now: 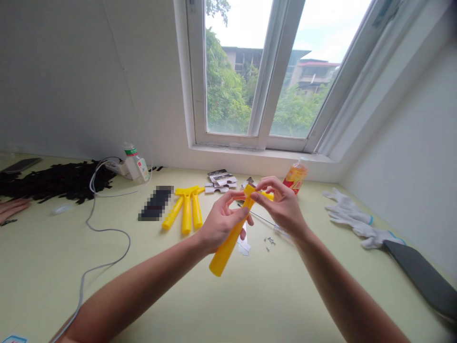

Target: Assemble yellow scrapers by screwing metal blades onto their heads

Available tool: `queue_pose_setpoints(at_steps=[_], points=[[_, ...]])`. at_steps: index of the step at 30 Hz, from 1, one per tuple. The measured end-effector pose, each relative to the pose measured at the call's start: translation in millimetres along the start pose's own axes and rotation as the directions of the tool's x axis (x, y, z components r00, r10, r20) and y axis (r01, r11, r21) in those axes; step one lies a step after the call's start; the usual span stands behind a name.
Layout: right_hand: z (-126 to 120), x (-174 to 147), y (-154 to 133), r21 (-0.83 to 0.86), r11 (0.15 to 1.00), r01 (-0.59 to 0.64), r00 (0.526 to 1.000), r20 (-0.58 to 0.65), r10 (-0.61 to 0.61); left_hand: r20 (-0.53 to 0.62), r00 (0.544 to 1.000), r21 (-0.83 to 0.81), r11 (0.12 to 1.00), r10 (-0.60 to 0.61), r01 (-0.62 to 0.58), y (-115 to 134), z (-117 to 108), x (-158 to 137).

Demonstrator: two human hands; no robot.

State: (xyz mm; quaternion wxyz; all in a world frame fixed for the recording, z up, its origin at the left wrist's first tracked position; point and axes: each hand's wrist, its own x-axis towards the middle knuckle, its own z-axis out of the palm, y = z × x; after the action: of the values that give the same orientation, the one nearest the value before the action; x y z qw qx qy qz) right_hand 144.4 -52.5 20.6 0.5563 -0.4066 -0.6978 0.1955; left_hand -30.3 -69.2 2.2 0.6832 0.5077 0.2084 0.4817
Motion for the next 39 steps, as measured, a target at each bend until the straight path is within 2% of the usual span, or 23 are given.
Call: queue_pose_setpoints(at_steps=[7,11,12,13,14,15,16,17,19,23,26,28,30,33,34,36,39], points=[[8.0,-0.3,10.1,-0.018,1.0,0.018,1.0,0.011,-0.017,-0.039,0.996,-0.045,0.996,-0.08,0.078,-3.3,-0.2,1.2],[1.0,3.8,8.2,-0.226,0.971,0.081,0.997,0.026,-0.077,-0.14,0.984,-0.098,0.991,-0.107,0.094,-5.0,-6.1,6.1],[-4.3,5.3,9.4,-0.309,0.949,0.066,0.996,0.072,-0.046,-0.181,0.978,-0.102,0.991,-0.107,0.09,-4.6,-8.5,8.3],[-10.6,6.5,12.5,-0.417,0.908,0.031,0.988,0.149,0.035,-0.223,0.969,-0.101,0.991,-0.107,0.086,-3.9,-11.2,10.8],[-17.5,7.1,17.6,-0.54,0.842,-0.011,0.959,0.233,0.161,-0.265,0.959,-0.098,0.992,-0.104,0.081,-2.9,-14.0,13.4],[-24.5,7.0,24.9,-0.657,0.752,-0.041,0.903,0.297,0.309,-0.304,0.947,-0.094,0.993,-0.099,0.074,-1.7,-16.9,15.9],[-31.0,5.9,33.9,-0.763,0.643,-0.062,0.819,0.329,0.47,-0.338,0.936,-0.09,0.994,-0.092,0.065,-0.4,-19.8,18.3],[-36.6,4.1,44.2,-0.816,0.574,-0.078,0.754,0.328,0.569,-0.364,0.928,-0.085,0.995,-0.083,0.055,0.8,-22.6,20.4],[-44.2,-0.7,64.7,-0.858,0.506,-0.093,0.675,0.319,0.665,-0.394,0.917,-0.073,0.997,-0.062,0.036,2.7,-27.6,23.4],[-50.4,-4.1,83.6,-0.857,0.504,-0.108,0.623,0.337,0.706,-0.4,0.916,-0.055,0.998,-0.04,0.019,3.7,-33.3,24.8],[-62.1,3.9,68.9,-0.82,0.563,-0.104,0.632,0.383,0.674,-0.388,0.922,-0.046,0.999,-0.018,0.001,4.8,-34.1,24.6],[-76.1,10.5,48.4,-0.769,0.632,-0.097,0.667,0.421,0.615,-0.38,0.925,-0.037,0.999,0.012,-0.028,6.2,-34.3,24.9],[-92.4,14.5,23.6,-0.688,0.716,-0.116,0.753,0.409,0.516,-0.377,0.925,-0.03,0.998,0.047,-0.063,7.7,-35.1,25.9],[-114.0,13.9,-11.0,-0.645,0.748,-0.157,0.884,0.246,0.397,-0.387,0.919,-0.029,0.995,0.075,-0.093,9.5,-37.1,27.7],[-119.3,12.4,-19.6,-0.624,0.764,-0.163,0.901,0.221,0.373,-0.389,0.918,-0.029,0.995,0.077,-0.096,9.9,-37.7,28.2],[-125.9,8.7,-29.8,-0.561,0.817,-0.133,0.902,0.273,0.334,-0.386,0.919,-0.027,0.995,0.082,-0.1,10.0,-38.2,28.6],[-126.2,4.3,-30.4,-0.479,0.875,-0.073,0.883,0.376,0.279,-0.367,0.927,-0.017,0.995,0.081,-0.094,8.8,-37.6,27.9]])
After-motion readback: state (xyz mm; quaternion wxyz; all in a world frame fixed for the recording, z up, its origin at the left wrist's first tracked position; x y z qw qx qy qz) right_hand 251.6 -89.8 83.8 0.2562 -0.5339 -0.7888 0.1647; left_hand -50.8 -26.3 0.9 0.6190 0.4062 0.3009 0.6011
